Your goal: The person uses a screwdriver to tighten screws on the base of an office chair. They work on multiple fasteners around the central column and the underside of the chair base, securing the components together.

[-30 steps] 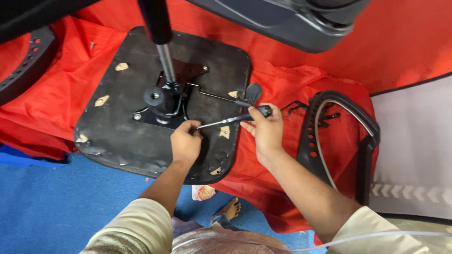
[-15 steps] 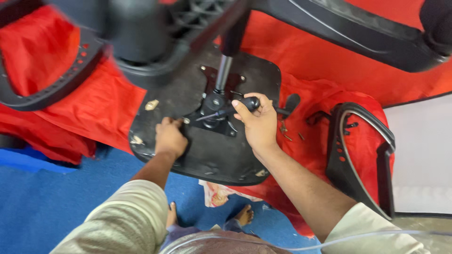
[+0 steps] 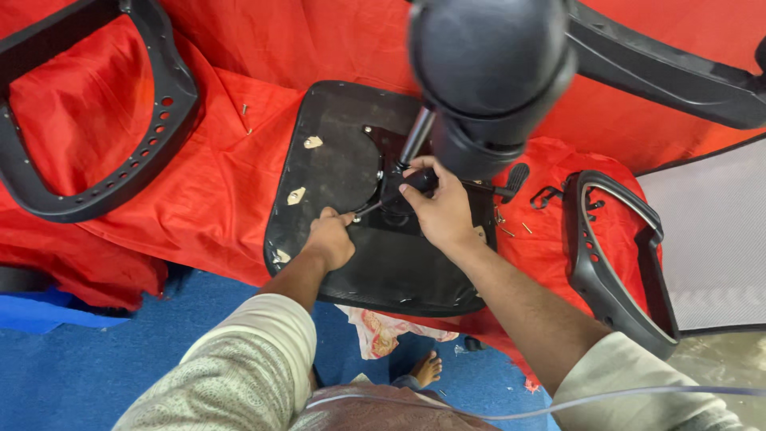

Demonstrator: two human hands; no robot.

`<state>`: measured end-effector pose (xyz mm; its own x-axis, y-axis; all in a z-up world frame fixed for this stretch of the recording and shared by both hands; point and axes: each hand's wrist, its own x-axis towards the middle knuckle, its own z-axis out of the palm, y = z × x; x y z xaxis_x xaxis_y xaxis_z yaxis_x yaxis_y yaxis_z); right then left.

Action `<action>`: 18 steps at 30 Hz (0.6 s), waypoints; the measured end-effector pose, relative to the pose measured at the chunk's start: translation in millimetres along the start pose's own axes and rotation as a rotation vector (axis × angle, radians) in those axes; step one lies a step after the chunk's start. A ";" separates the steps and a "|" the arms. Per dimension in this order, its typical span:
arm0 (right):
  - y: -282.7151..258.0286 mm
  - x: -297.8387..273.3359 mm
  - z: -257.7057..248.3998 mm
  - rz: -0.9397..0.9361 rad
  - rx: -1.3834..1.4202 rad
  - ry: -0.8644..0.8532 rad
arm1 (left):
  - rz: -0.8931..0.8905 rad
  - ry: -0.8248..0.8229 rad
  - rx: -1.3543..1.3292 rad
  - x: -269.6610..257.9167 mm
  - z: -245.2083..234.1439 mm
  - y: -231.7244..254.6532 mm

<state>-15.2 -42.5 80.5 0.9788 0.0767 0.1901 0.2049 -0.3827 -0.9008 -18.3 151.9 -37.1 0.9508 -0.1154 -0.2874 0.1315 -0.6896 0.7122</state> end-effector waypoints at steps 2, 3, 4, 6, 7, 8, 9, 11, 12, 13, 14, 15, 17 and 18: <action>-10.2 -1.9 7.6 -0.006 -0.089 0.030 | -0.013 -0.034 -0.032 3.9 -3.6 -1.9; -14.7 -3.7 10.5 -0.008 -0.135 0.046 | -0.011 -0.055 -0.029 5.9 -3.7 -3.1; -18.9 -4.6 12.7 -0.006 -0.177 0.053 | -0.009 -0.075 -0.026 8.4 -3.7 -4.2; -26.6 -4.2 17.4 -0.003 -0.261 0.066 | -0.011 -0.115 -0.028 14.3 -5.4 -8.6; -29.1 -3.8 19.6 -0.004 -0.268 0.070 | -0.015 -0.135 -0.035 17.1 -4.5 -10.3; -30.9 -3.1 21.4 -0.006 -0.275 0.074 | -0.018 -0.156 -0.042 19.5 -3.0 -12.1; -32.4 -2.8 23.6 -0.007 -0.279 0.079 | -0.035 -0.167 -0.034 21.3 -1.2 -13.5; -34.7 -2.9 26.0 -0.042 -0.267 0.080 | -0.067 -0.192 -0.013 24.7 4.1 -14.3; -35.7 -3.4 26.7 -0.059 -0.260 0.083 | -0.056 -0.193 0.013 26.4 6.1 -15.4; -36.7 -3.7 27.3 -0.042 -0.256 0.077 | -0.046 -0.194 0.038 28.6 9.0 -15.5; -38.2 -4.2 28.2 -0.025 -0.253 0.071 | -0.035 -0.194 0.063 30.1 11.5 -16.0; -40.8 -2.9 29.8 -0.014 -0.247 0.063 | -0.117 -0.191 -0.063 32.4 11.8 -16.4; -48.0 0.5 31.2 0.024 -0.336 0.040 | -0.280 -0.183 -0.317 35.5 13.7 -15.0; -52.3 3.0 31.0 0.043 -0.381 0.029 | -0.258 -0.190 -0.274 35.6 14.7 -14.3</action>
<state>-22.9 6.3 116.1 0.9848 0.0291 0.1714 0.1424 -0.7005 -0.6993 9.5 147.2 -67.0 0.8114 -0.1112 -0.5737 0.4529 -0.5008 0.7376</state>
